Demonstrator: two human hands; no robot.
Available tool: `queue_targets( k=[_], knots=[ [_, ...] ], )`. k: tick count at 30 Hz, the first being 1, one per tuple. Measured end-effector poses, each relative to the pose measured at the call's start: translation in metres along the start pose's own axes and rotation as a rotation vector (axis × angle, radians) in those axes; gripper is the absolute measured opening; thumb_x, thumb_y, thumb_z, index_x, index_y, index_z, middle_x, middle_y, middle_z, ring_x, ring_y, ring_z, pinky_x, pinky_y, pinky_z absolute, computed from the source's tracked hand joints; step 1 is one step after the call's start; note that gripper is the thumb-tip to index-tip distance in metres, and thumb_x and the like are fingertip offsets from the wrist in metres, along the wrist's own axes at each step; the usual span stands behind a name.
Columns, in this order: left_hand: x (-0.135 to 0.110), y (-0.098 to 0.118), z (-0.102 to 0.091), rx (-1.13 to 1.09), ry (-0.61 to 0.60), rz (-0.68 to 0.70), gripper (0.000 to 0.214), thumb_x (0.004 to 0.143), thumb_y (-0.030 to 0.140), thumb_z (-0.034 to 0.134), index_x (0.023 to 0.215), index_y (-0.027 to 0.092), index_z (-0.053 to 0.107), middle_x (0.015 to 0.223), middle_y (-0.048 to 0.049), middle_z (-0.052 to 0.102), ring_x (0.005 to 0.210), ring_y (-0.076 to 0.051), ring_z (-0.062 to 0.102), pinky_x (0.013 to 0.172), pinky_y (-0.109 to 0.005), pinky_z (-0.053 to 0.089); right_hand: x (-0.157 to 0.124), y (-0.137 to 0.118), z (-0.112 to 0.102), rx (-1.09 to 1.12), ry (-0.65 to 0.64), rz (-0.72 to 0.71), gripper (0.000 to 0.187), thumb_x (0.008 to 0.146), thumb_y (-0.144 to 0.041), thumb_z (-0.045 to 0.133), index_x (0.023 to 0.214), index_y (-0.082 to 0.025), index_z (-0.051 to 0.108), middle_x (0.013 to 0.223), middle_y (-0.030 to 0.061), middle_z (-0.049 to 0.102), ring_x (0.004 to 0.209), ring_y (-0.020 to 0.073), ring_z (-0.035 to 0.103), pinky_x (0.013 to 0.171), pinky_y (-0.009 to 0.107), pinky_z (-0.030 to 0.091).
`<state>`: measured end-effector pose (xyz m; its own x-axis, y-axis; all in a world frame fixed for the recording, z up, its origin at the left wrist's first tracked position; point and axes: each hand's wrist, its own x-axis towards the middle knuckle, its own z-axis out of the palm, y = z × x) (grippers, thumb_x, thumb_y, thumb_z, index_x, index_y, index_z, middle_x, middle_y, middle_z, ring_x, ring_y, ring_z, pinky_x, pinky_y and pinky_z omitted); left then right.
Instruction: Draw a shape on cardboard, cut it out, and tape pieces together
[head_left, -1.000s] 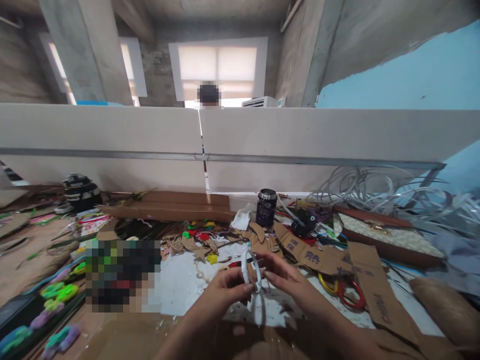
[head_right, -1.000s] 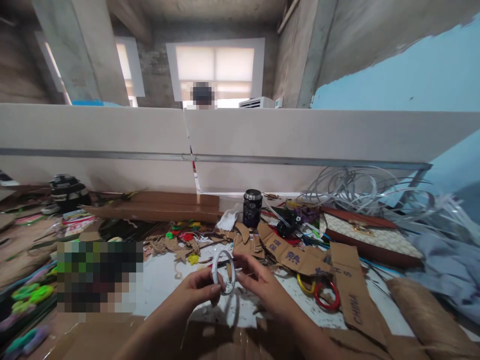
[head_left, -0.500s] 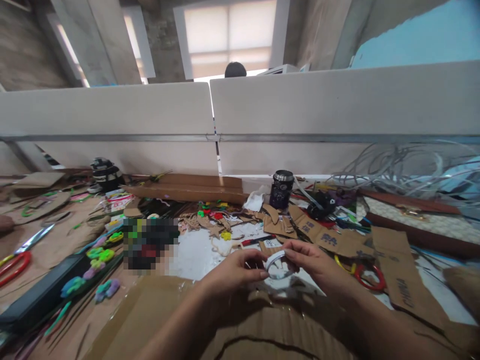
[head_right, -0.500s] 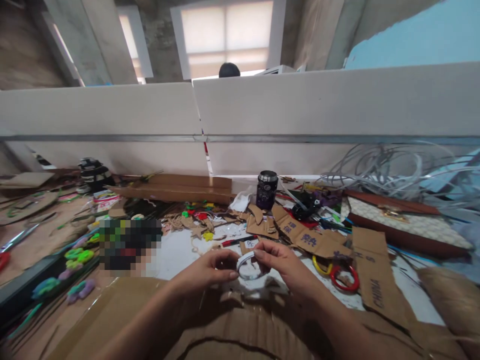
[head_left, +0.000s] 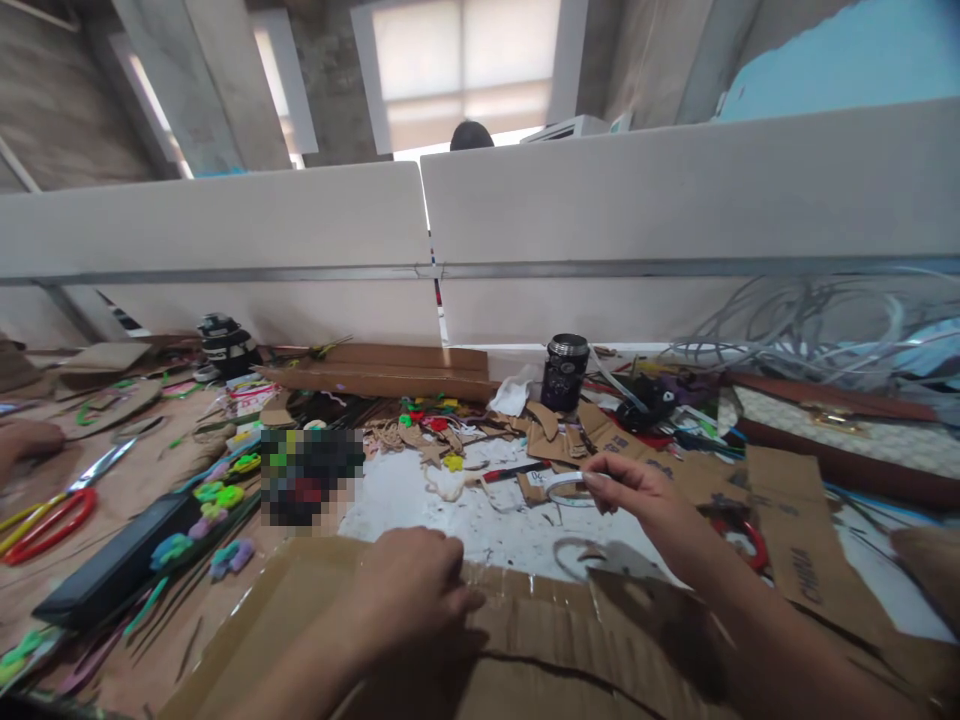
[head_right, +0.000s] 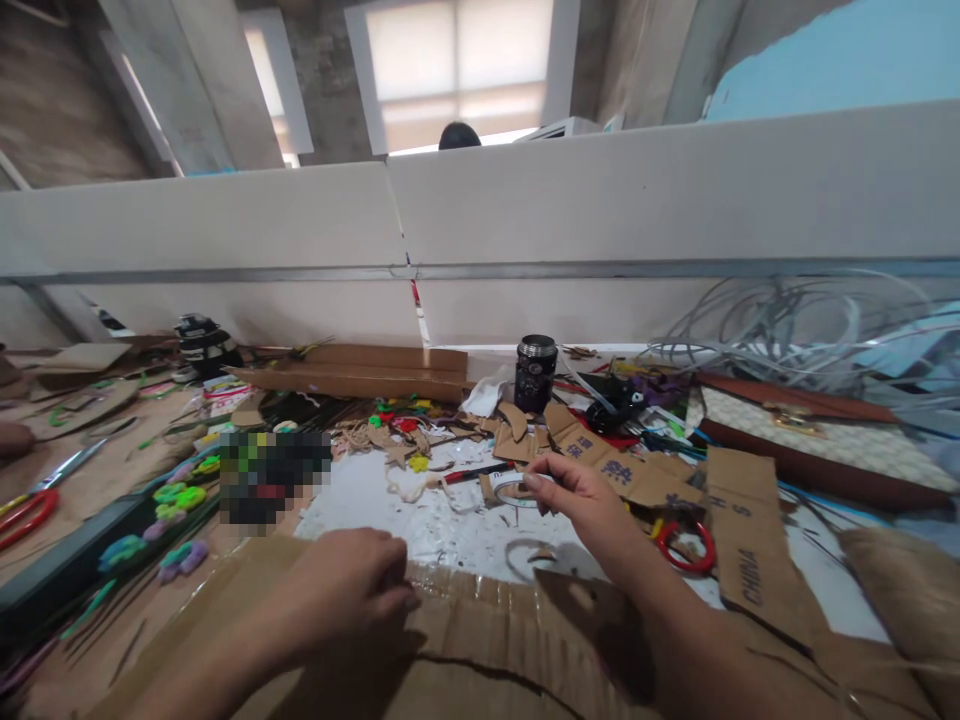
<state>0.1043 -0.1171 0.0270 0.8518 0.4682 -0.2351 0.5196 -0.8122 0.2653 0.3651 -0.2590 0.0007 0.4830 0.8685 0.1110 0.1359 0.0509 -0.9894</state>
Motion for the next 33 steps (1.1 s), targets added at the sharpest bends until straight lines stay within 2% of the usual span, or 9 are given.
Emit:
queue_targets(
  k=[5, 8, 11, 15, 19, 22, 26, 30, 33],
  knots=[
    [-0.027, -0.001, 0.042, -0.134, 0.096, -0.117, 0.012, 0.068, 0.026, 0.064, 0.077, 0.024, 0.057, 0.08, -0.0063, 0.065, 0.068, -0.023, 0.052, 0.064, -0.034, 0.029, 0.001, 0.002, -0.002, 0.038, 0.023, -0.019, 0.032, 0.082, -0.053, 0.078, 0.08, -0.022, 0.07, 0.065, -0.0043, 0.056, 0.064, 0.0158, 0.047, 0.065, 0.03, 0.036],
    [-0.025, -0.002, 0.052, -0.351, 0.114, -0.139, 0.018, 0.065, 0.021, 0.063, 0.075, 0.025, 0.049, 0.075, -0.0006, 0.058, 0.066, -0.02, 0.046, 0.064, -0.033, 0.028, 0.001, 0.0, -0.002, 0.042, -0.001, -0.025, 0.03, 0.083, -0.05, 0.078, 0.08, -0.022, 0.071, 0.065, -0.004, 0.058, 0.065, 0.0158, 0.049, 0.066, 0.03, 0.037],
    [-0.008, -0.003, 0.047, -0.664, 0.099, -0.124, 0.023, 0.063, 0.017, 0.065, 0.076, 0.025, 0.048, 0.072, 0.0031, 0.055, 0.068, -0.018, 0.047, 0.062, -0.03, 0.029, 0.0, -0.002, 0.0, 0.069, -0.033, -0.043, 0.029, 0.084, -0.05, 0.078, 0.082, -0.022, 0.072, 0.065, -0.0031, 0.062, 0.066, 0.0157, 0.051, 0.066, 0.029, 0.038],
    [0.025, 0.006, 0.026, -1.091, 0.152, 0.051, 0.022, 0.07, 0.028, 0.073, 0.089, 0.02, 0.065, 0.077, 0.0009, 0.063, 0.073, -0.017, 0.053, 0.066, -0.029, 0.037, -0.002, -0.001, 0.005, 0.131, -0.063, -0.052, 0.032, 0.084, -0.053, 0.078, 0.084, -0.021, 0.074, 0.07, -0.0004, 0.07, 0.069, 0.0168, 0.055, 0.065, 0.029, 0.039],
    [0.055, 0.023, 0.011, -1.44, 0.21, 0.061, 0.043, 0.059, 0.037, 0.09, 0.09, 0.016, 0.071, 0.068, 0.0011, 0.067, 0.061, -0.013, 0.053, 0.062, -0.027, 0.038, -0.001, 0.002, 0.01, 0.186, -0.028, -0.048, 0.039, 0.08, -0.059, 0.08, 0.087, -0.021, 0.072, 0.08, 0.0039, 0.078, 0.075, 0.0203, 0.06, 0.062, 0.029, 0.036],
    [0.074, 0.032, 0.009, -1.509, 0.297, 0.055, 0.049, 0.051, 0.038, 0.096, 0.084, 0.019, 0.065, 0.062, 0.0036, 0.065, 0.058, -0.012, 0.053, 0.058, -0.025, 0.038, 0.0, 0.003, 0.013, 0.21, -0.02, -0.018, 0.044, 0.076, -0.062, 0.082, 0.086, -0.022, 0.069, 0.084, 0.004, 0.078, 0.074, 0.02, 0.06, 0.059, 0.027, 0.033],
    [0.09, 0.036, 0.02, -1.588, 0.363, 0.038, 0.056, 0.045, 0.042, 0.099, 0.08, 0.02, 0.06, 0.066, 0.0028, 0.067, 0.06, -0.012, 0.056, 0.058, -0.024, 0.039, 0.001, 0.008, 0.021, 0.169, -0.026, -0.007, 0.046, 0.068, -0.058, 0.089, 0.085, -0.022, 0.066, 0.076, -0.0021, 0.068, 0.067, 0.0164, 0.055, 0.06, 0.027, 0.037],
    [0.093, 0.031, 0.036, -1.665, 0.333, 0.005, 0.06, 0.045, 0.052, 0.098, 0.081, 0.019, 0.063, 0.069, -0.0004, 0.069, 0.061, -0.014, 0.06, 0.059, -0.024, 0.041, 0.002, 0.016, 0.029, 0.162, -0.027, -0.005, 0.052, 0.065, -0.063, 0.089, 0.083, -0.022, 0.063, 0.074, -0.0034, 0.063, 0.067, 0.0157, 0.055, 0.06, 0.026, 0.039],
    [0.09, 0.026, 0.044, -1.703, 0.297, -0.01, 0.057, 0.053, 0.055, 0.096, 0.086, 0.018, 0.067, 0.073, -0.0028, 0.072, 0.065, -0.016, 0.065, 0.062, -0.025, 0.043, 0.003, 0.018, 0.028, 0.125, -0.002, 0.03, 0.052, 0.074, -0.07, 0.079, 0.085, -0.022, 0.064, 0.077, -0.0019, 0.067, 0.061, 0.0137, 0.051, 0.054, 0.024, 0.033]
  ],
)
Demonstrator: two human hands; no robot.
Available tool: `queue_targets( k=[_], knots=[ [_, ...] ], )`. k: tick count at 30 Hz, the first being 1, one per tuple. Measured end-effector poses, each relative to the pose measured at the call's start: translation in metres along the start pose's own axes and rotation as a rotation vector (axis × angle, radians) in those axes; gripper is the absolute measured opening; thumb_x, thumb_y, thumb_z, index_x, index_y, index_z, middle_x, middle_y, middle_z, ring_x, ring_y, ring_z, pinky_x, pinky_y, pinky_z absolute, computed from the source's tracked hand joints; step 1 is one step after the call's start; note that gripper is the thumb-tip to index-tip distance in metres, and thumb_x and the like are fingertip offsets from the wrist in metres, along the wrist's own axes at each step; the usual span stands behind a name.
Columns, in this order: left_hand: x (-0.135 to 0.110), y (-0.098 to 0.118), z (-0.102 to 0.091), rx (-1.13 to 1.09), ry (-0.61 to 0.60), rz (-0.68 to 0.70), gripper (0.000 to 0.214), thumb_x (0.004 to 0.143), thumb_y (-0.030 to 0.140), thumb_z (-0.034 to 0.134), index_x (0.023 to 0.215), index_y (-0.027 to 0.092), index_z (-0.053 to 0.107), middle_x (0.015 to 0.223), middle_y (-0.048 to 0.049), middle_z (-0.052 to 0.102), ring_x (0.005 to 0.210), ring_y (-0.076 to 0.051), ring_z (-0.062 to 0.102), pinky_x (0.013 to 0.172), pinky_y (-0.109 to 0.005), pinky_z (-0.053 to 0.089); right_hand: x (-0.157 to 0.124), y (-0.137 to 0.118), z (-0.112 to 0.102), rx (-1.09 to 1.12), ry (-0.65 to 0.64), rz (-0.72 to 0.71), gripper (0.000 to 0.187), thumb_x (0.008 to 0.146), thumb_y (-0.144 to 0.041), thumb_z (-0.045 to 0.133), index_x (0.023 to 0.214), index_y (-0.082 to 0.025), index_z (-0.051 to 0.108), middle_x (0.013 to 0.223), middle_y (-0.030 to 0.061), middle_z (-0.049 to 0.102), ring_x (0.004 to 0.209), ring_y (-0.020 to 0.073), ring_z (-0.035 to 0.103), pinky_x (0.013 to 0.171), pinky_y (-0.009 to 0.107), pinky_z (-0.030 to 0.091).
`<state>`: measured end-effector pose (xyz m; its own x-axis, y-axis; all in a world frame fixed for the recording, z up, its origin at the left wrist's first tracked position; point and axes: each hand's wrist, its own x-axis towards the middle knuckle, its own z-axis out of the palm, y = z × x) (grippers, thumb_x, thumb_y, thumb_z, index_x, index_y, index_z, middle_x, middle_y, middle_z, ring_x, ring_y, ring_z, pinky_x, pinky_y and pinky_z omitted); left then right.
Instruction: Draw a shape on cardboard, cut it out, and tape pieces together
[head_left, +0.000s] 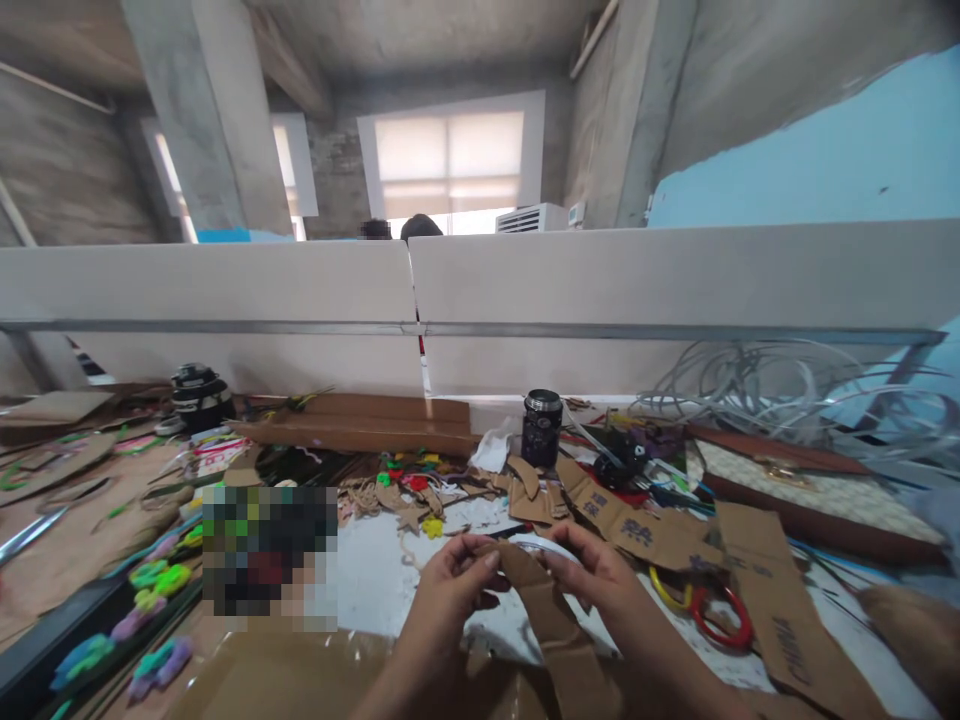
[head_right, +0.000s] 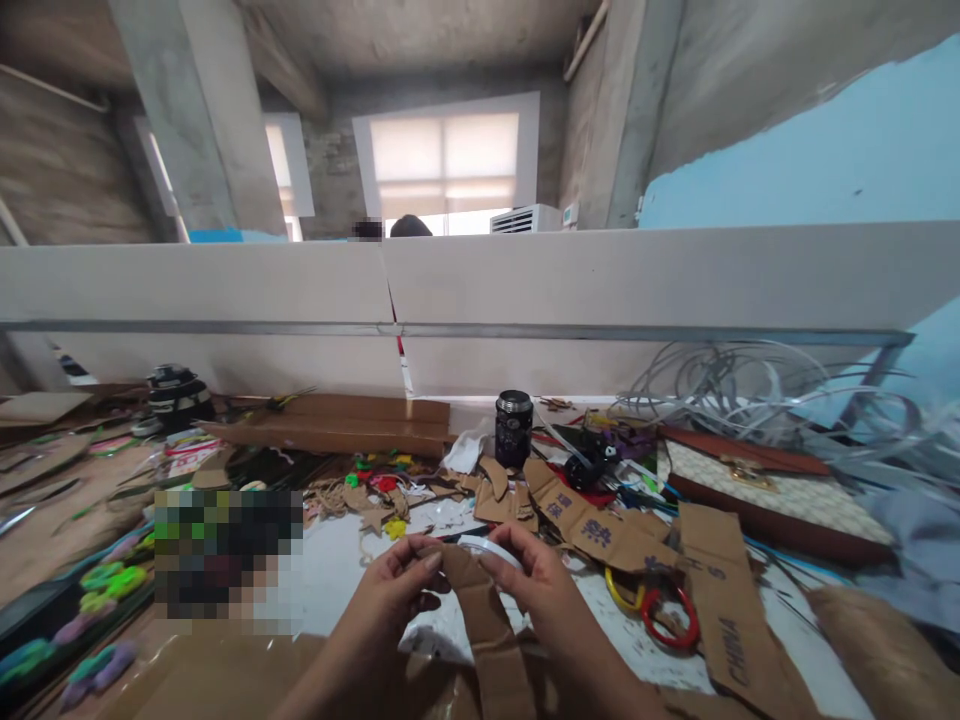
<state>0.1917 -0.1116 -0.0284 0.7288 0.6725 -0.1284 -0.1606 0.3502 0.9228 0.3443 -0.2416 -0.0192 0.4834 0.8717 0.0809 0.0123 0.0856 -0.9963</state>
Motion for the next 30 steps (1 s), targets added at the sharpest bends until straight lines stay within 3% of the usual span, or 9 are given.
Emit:
queue_targets(
  k=[4, 8, 11, 18, 30],
  knots=[
    [0.001, -0.005, -0.003, -0.014, -0.013, -0.033, 0.06, 0.052, 0.058, 0.095, 0.087, 0.018, 0.068, 0.075, -0.0038, 0.073, 0.066, -0.017, 0.067, 0.061, -0.025, 0.043, 0.0, -0.003, -0.006, -0.028, 0.054, -0.014, 0.045, 0.086, -0.068, 0.069, 0.084, -0.023, 0.068, 0.078, 0.0012, 0.072, 0.065, 0.0168, 0.053, 0.056, 0.026, 0.034],
    [0.002, -0.013, -0.001, 0.002, -0.036, -0.043, 0.058, 0.052, 0.056, 0.095, 0.087, 0.017, 0.069, 0.075, -0.0045, 0.074, 0.063, -0.017, 0.066, 0.059, -0.026, 0.041, 0.001, -0.005, -0.011, -0.034, 0.049, -0.07, 0.042, 0.086, -0.063, 0.072, 0.084, -0.022, 0.072, 0.073, 0.0003, 0.069, 0.067, 0.0178, 0.053, 0.063, 0.028, 0.039],
    [-0.001, -0.017, 0.002, 0.012, -0.061, -0.024, 0.05, 0.061, 0.049, 0.093, 0.091, 0.019, 0.067, 0.077, -0.0031, 0.074, 0.064, -0.015, 0.066, 0.061, -0.025, 0.04, -0.002, -0.008, -0.012, -0.174, 0.018, -0.114, 0.041, 0.087, -0.063, 0.07, 0.085, -0.023, 0.073, 0.072, -0.0006, 0.065, 0.071, 0.02, 0.056, 0.067, 0.03, 0.042],
    [-0.007, -0.013, 0.006, 0.052, -0.022, -0.009, 0.045, 0.06, 0.046, 0.09, 0.08, 0.022, 0.057, 0.067, 0.0008, 0.068, 0.062, -0.015, 0.064, 0.06, -0.026, 0.04, -0.011, -0.019, -0.008, -0.609, -0.147, -0.291, 0.03, 0.101, -0.049, 0.056, 0.095, -0.028, 0.076, 0.092, 0.0024, 0.069, 0.091, 0.0247, 0.064, 0.083, 0.034, 0.044],
    [-0.009, -0.005, 0.009, 0.117, 0.002, -0.025, 0.045, 0.057, 0.047, 0.088, 0.085, 0.02, 0.063, 0.074, -0.0013, 0.066, 0.064, -0.016, 0.061, 0.057, -0.026, 0.039, -0.009, -0.016, -0.012, -0.754, -0.163, -0.381, 0.028, 0.103, -0.045, 0.053, 0.094, -0.028, 0.073, 0.099, 0.0049, 0.067, 0.099, 0.0267, 0.064, 0.089, 0.037, 0.049]
  ],
)
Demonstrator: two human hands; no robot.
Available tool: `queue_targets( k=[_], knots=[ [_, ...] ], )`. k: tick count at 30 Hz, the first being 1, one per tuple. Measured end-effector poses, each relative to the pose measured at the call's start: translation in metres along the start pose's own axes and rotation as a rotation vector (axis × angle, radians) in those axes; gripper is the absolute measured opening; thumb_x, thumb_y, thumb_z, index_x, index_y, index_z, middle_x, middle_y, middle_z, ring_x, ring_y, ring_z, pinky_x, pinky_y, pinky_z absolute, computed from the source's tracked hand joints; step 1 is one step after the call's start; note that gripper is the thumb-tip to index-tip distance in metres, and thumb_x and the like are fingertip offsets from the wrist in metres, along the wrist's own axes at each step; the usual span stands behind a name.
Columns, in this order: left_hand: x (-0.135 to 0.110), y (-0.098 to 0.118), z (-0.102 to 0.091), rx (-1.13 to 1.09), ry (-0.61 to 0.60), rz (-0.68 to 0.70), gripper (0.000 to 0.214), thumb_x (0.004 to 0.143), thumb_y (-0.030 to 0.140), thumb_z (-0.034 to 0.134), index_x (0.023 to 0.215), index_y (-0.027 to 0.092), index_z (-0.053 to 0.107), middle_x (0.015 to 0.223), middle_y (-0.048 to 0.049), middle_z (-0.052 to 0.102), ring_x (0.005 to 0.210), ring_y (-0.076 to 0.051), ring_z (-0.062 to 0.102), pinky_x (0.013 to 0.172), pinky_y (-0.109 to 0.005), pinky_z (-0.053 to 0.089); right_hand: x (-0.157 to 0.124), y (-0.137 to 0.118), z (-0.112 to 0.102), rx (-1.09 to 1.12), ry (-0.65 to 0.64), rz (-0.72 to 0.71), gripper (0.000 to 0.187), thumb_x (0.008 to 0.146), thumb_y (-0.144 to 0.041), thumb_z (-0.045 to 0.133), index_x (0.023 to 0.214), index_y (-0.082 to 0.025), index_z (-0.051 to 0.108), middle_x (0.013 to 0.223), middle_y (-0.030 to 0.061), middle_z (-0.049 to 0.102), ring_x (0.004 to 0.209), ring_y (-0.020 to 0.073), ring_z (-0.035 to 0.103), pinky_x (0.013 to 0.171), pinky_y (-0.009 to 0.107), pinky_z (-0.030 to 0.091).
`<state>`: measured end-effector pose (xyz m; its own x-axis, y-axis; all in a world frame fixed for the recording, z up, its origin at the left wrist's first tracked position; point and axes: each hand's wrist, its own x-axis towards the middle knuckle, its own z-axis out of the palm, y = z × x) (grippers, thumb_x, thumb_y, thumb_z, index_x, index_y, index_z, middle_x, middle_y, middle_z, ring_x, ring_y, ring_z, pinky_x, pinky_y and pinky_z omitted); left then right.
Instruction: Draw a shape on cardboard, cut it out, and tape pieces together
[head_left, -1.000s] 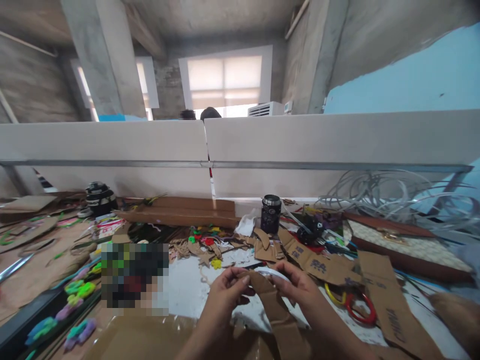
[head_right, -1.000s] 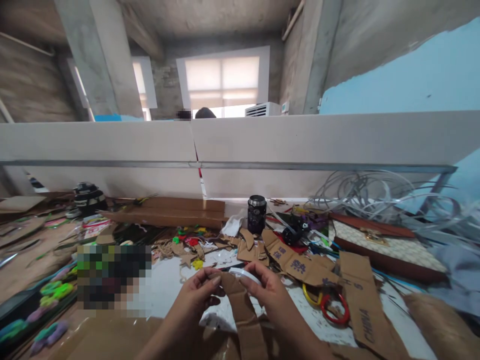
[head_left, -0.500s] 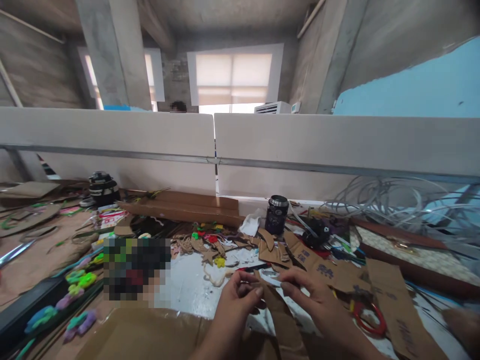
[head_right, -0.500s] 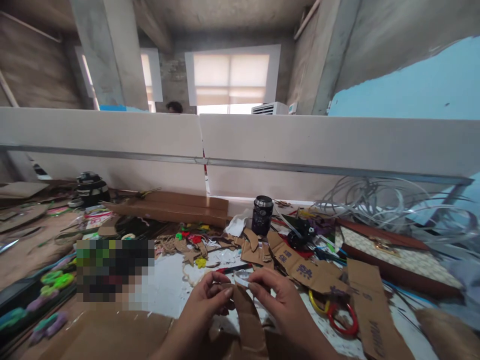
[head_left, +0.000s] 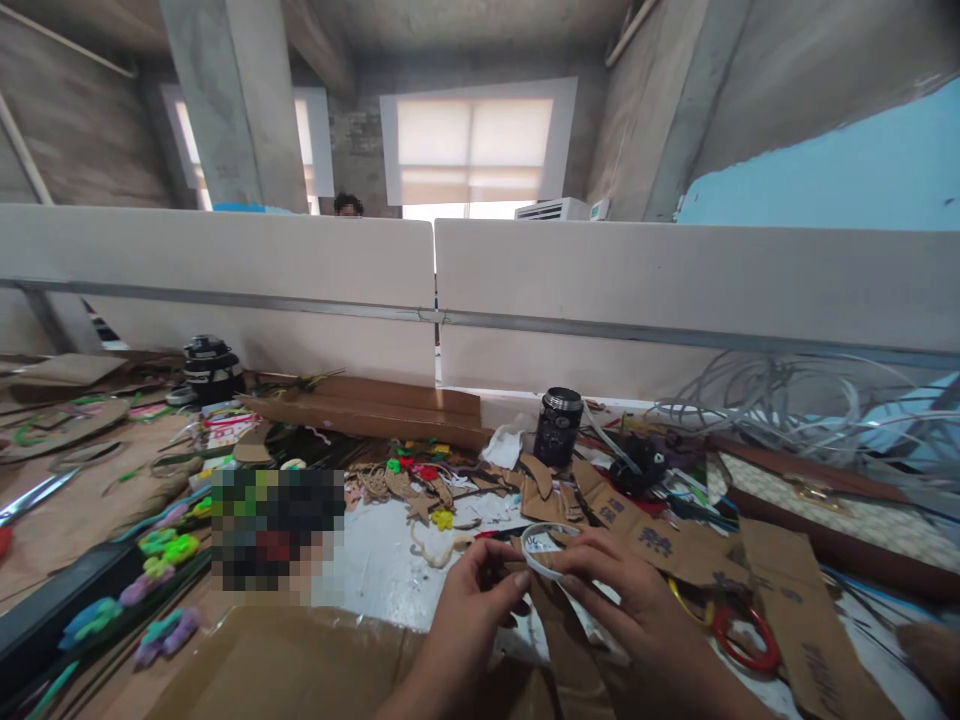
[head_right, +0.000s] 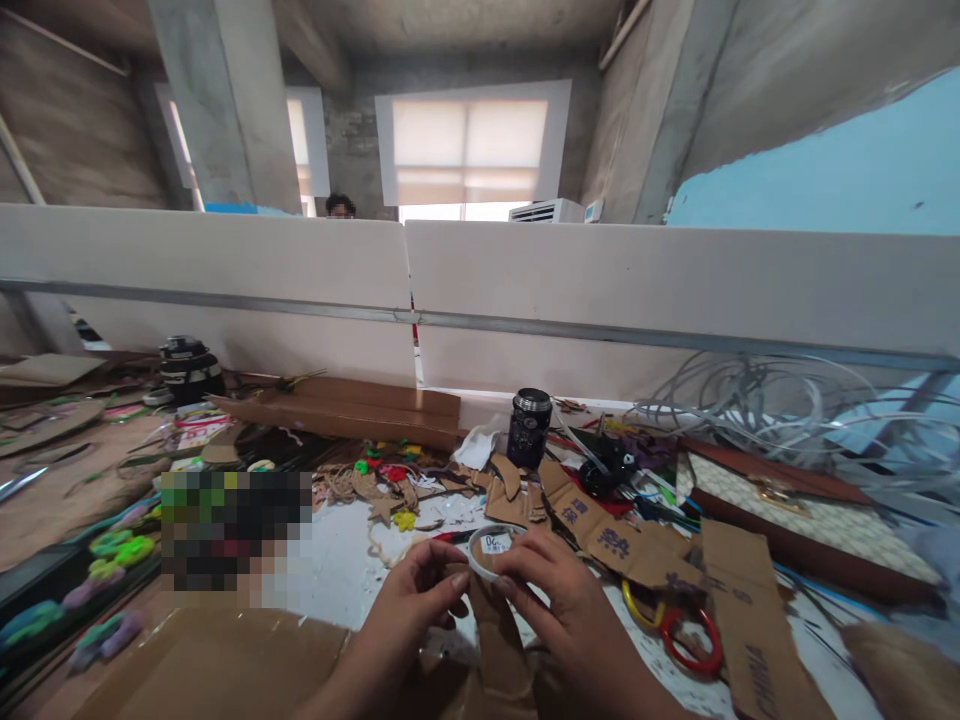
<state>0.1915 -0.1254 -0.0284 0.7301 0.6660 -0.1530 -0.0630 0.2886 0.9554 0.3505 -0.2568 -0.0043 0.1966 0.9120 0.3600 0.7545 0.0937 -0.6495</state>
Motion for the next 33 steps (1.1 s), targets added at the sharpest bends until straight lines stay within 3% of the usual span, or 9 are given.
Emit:
queue_targets(
  k=[13, 24, 31, 33],
  knots=[
    [-0.0017, 0.0009, 0.0039, -0.018, 0.008, 0.048, 0.032, 0.059, 0.038, 0.082, 0.079, 0.02, 0.064, 0.074, 0.0, 0.061, 0.057, -0.011, 0.049, 0.055, -0.026, 0.037, -0.0009, -0.0006, 0.0029, -0.035, 0.008, -0.055, 0.022, 0.104, -0.04, 0.054, 0.096, -0.03, 0.073, 0.099, 0.0037, 0.068, 0.099, 0.0257, 0.063, 0.089, 0.036, 0.048],
    [-0.0025, -0.0012, 0.0041, -0.045, -0.032, 0.034, 0.025, 0.062, 0.029, 0.078, 0.077, 0.022, 0.058, 0.071, 0.0029, 0.058, 0.059, -0.012, 0.049, 0.055, -0.025, 0.038, 0.0004, -0.0015, 0.0055, -0.068, 0.004, -0.055, 0.021, 0.104, -0.037, 0.053, 0.1, -0.029, 0.072, 0.1, 0.0033, 0.075, 0.1, 0.0274, 0.067, 0.109, 0.047, 0.038],
    [-0.0018, -0.003, 0.0055, -0.065, -0.042, 0.063, 0.033, 0.063, 0.037, 0.085, 0.076, 0.023, 0.058, 0.07, 0.0041, 0.055, 0.058, -0.011, 0.047, 0.055, -0.024, 0.036, -0.001, -0.0037, 0.0073, -0.048, 0.023, 0.032, 0.024, 0.102, -0.04, 0.053, 0.105, -0.027, 0.073, 0.104, 0.0073, 0.076, 0.103, 0.0304, 0.066, 0.094, 0.045, 0.049],
    [-0.0024, -0.0026, 0.0059, -0.059, -0.057, 0.058, 0.034, 0.065, 0.039, 0.084, 0.076, 0.023, 0.057, 0.069, 0.0044, 0.055, 0.055, -0.01, 0.047, 0.054, -0.024, 0.036, -0.0012, -0.0033, 0.0085, -0.033, 0.038, 0.05, 0.021, 0.1, -0.037, 0.056, 0.11, -0.029, 0.073, 0.111, 0.0077, 0.076, 0.109, 0.0319, 0.066, 0.097, 0.046, 0.048]
  ],
)
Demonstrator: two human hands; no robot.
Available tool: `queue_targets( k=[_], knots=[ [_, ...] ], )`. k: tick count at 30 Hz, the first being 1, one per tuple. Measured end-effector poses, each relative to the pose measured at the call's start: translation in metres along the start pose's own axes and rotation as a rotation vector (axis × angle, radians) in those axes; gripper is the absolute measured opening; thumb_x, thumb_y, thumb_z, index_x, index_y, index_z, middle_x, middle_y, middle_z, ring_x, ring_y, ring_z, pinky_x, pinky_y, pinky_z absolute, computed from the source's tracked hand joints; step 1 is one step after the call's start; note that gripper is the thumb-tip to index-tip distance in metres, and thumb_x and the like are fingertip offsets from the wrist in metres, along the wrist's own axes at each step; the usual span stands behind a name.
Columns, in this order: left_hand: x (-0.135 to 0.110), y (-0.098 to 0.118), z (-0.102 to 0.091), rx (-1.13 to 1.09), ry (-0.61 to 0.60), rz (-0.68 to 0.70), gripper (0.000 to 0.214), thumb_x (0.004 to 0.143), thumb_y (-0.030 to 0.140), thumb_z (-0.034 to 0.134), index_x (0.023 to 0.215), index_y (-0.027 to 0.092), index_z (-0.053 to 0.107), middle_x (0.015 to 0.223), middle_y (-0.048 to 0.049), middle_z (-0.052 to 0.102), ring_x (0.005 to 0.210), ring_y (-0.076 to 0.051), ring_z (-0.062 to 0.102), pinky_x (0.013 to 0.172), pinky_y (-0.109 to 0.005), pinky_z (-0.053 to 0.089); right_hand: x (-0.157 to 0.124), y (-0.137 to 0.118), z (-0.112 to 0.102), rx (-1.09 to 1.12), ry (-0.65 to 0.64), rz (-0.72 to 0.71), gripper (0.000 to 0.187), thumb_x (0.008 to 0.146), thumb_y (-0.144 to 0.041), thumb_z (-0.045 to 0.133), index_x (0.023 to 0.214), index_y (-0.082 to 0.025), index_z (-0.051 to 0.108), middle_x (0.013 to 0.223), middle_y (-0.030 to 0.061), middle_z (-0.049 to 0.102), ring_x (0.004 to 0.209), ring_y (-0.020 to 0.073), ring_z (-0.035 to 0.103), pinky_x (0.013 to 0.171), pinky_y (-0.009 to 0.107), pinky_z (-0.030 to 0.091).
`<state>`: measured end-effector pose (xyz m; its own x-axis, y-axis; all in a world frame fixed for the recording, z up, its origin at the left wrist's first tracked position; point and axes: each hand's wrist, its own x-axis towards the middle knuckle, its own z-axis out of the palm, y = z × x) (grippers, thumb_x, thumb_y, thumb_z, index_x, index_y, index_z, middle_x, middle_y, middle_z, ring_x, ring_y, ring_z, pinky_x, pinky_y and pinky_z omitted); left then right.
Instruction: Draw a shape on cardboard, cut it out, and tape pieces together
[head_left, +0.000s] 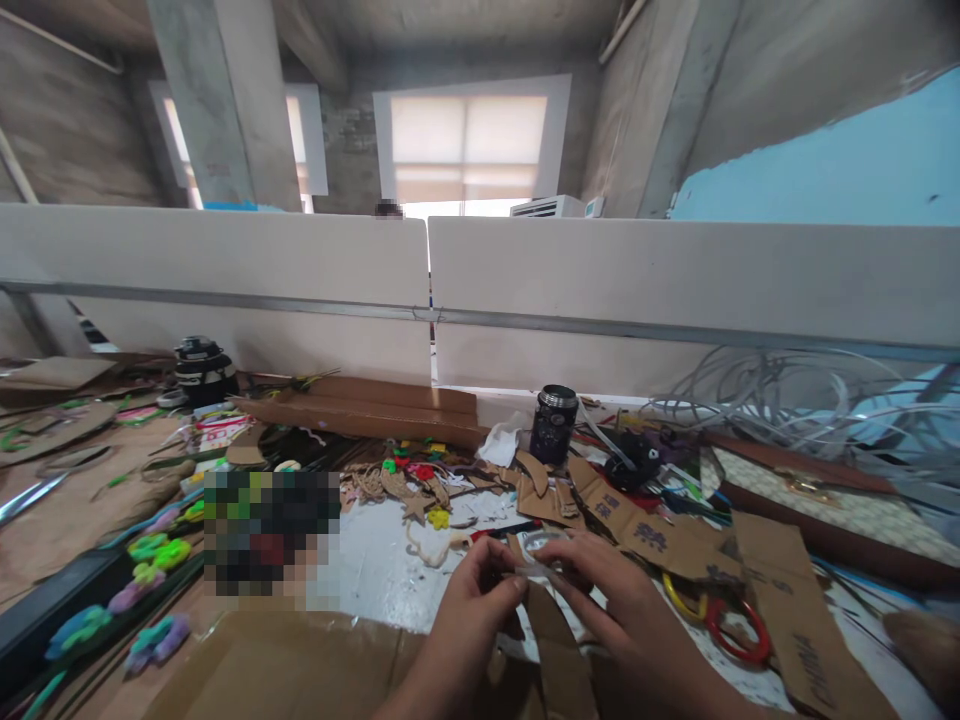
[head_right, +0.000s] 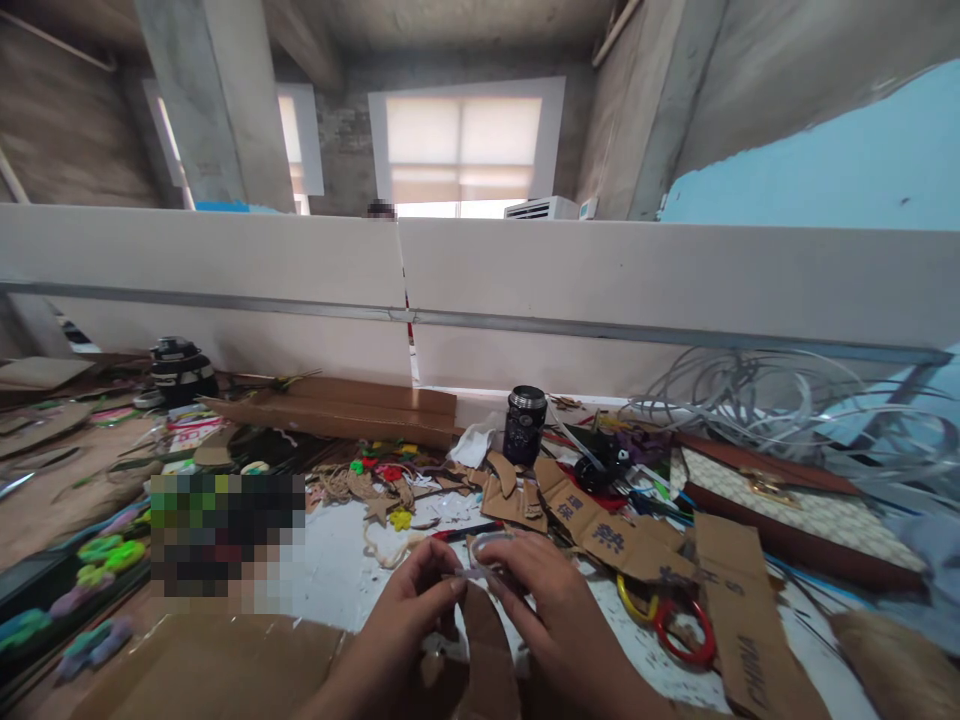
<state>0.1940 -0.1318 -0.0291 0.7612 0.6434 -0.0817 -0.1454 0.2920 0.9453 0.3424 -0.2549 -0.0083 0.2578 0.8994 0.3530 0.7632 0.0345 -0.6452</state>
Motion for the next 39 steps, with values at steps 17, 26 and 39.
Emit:
queue_targets(
  k=[17, 26, 39],
  knots=[
    [-0.001, -0.002, 0.002, -0.056, 0.057, -0.037, 0.038, 0.05, 0.029, 0.095, 0.071, 0.017, 0.066, 0.063, -0.0012, 0.064, 0.054, -0.012, 0.056, 0.055, -0.024, 0.04, 0.004, -0.008, 0.01, 0.308, 0.04, 0.304, 0.025, 0.087, -0.046, 0.065, 0.083, -0.022, 0.07, 0.083, 0.0026, 0.073, 0.083, 0.0265, 0.066, 0.074, 0.034, 0.046],
    [-0.003, 0.006, 0.003, 0.006, 0.179, -0.054, 0.023, 0.053, 0.023, 0.084, 0.07, 0.018, 0.068, 0.065, -0.0038, 0.071, 0.058, -0.018, 0.068, 0.053, -0.025, 0.047, 0.0, -0.011, 0.011, 0.288, 0.181, 0.274, 0.025, 0.091, -0.047, 0.063, 0.086, -0.023, 0.07, 0.084, 0.0013, 0.071, 0.082, 0.0245, 0.065, 0.075, 0.033, 0.046],
    [-0.005, 0.009, -0.002, -0.098, 0.26, 0.011, 0.029, 0.056, 0.027, 0.088, 0.076, 0.017, 0.07, 0.066, -0.0038, 0.074, 0.061, -0.018, 0.071, 0.057, -0.026, 0.052, -0.007, -0.008, -0.002, -0.382, 0.425, -0.161, 0.011, 0.1, -0.028, 0.062, 0.096, -0.029, 0.072, 0.087, -0.0005, 0.069, 0.081, 0.0231, 0.063, 0.086, 0.041, 0.031]
  ],
)
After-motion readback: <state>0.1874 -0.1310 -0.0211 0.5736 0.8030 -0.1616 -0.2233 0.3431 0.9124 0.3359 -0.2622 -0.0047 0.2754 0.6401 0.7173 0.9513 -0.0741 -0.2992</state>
